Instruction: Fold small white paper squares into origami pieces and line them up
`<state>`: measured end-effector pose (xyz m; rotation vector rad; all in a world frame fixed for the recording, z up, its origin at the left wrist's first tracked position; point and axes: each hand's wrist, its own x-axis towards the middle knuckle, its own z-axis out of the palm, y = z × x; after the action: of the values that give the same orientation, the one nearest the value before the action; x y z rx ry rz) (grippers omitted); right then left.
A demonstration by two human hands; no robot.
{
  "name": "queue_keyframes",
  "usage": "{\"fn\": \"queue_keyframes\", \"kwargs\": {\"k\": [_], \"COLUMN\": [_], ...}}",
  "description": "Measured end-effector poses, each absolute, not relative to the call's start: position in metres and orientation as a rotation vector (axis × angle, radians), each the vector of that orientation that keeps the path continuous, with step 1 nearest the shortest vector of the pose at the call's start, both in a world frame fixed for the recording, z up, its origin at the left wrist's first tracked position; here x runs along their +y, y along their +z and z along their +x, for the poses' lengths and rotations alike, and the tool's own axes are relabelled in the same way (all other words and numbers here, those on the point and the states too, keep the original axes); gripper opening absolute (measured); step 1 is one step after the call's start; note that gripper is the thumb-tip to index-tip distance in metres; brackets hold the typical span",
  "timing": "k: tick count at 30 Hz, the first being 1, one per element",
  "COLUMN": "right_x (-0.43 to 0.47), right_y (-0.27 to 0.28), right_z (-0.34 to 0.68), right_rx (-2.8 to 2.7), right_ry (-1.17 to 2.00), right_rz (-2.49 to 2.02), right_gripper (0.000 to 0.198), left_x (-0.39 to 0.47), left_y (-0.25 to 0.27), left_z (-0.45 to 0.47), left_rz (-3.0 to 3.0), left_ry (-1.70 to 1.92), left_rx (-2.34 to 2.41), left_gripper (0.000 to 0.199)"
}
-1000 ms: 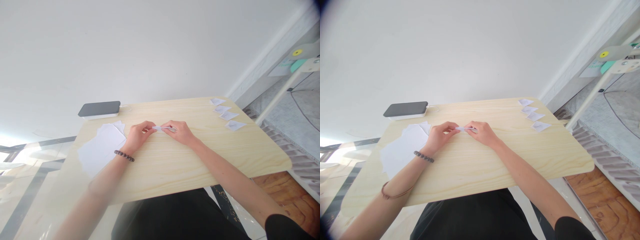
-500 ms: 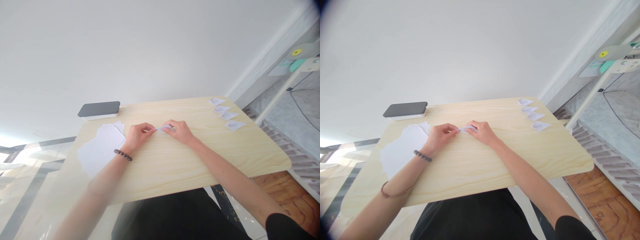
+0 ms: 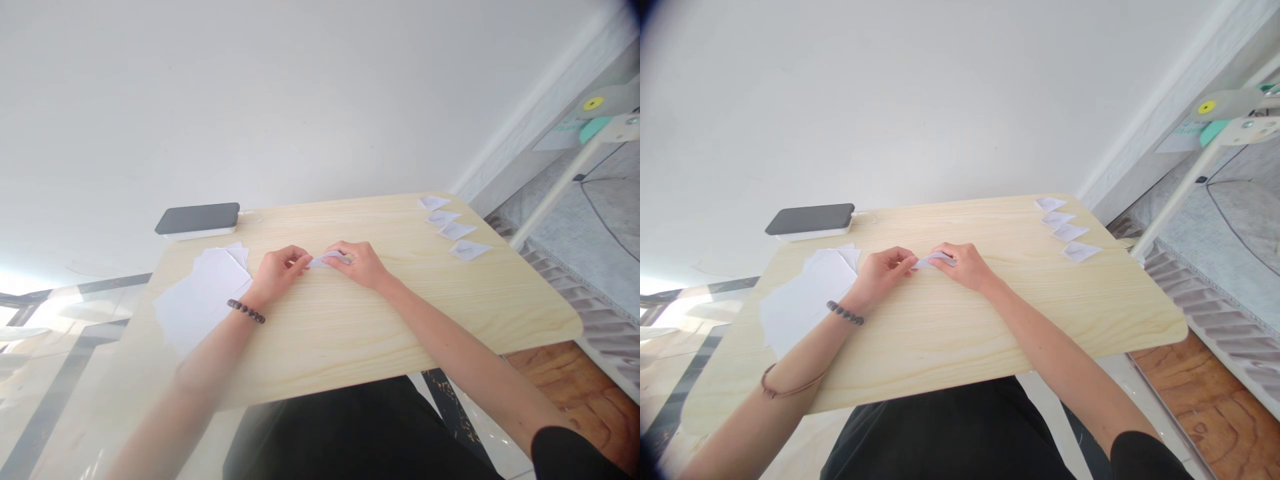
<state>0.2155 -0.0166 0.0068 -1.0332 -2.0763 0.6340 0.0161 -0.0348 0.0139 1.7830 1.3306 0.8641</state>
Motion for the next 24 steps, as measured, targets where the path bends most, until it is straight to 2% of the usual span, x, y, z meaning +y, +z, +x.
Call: {"fn": "queue_keyframes", "kwargs": {"k": [10,24], "right_x": [-0.0177,-0.0179], "right_y": [0.007,0.0074], "right_z": [0.2136,0.2131], "right_rx": [-2.016,-2.005], "right_ry": [0.628,0.594], "right_rz": [-1.067,-1.065], "right_gripper": [0.019,0.021], "left_x": [-0.0367,-0.0347], "left_y": [0.0151,0.0112], "left_z": [0.017,0.0161], "left_rz": [1.972,2.18], "left_ry": [1.006,1.096], "left_rx": [1.348,1.288], "left_gripper": [0.02,0.021]}}
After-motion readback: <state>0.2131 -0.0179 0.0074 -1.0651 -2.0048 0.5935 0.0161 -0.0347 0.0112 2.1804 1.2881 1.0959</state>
